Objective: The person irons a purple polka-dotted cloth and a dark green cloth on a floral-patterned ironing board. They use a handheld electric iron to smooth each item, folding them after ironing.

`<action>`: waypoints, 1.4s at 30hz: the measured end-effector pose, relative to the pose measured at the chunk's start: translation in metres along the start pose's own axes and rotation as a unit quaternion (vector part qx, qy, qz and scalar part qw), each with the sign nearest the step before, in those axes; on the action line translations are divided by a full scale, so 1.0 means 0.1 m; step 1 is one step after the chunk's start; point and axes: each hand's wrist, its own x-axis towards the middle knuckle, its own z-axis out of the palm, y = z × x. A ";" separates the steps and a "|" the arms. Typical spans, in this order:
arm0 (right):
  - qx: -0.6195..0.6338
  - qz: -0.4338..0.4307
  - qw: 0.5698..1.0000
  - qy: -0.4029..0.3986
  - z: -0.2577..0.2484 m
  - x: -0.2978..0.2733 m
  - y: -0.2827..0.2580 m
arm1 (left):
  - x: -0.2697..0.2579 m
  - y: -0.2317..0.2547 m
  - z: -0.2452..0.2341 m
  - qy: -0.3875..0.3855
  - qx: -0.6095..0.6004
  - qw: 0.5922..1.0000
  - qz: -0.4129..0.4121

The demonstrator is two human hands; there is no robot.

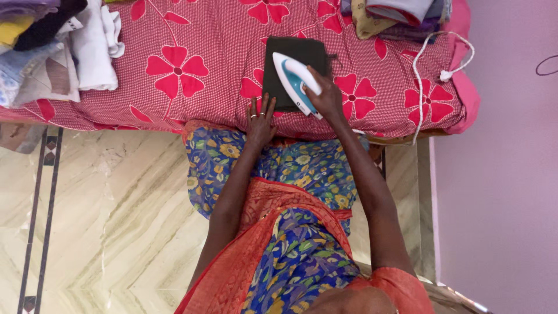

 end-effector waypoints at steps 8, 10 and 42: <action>0.018 0.068 0.998 -0.008 0.00 0.00 0.44 | -0.04 -0.02 0.00 -0.002 0.002 1.000 0.006; 0.010 0.082 0.996 0.028 -0.07 0.10 0.58 | -0.01 0.00 -0.03 0.002 0.001 1.000 0.007; 0.013 0.086 0.993 0.076 0.30 0.69 0.68 | -0.04 0.00 -0.07 -0.005 -0.001 1.000 -0.009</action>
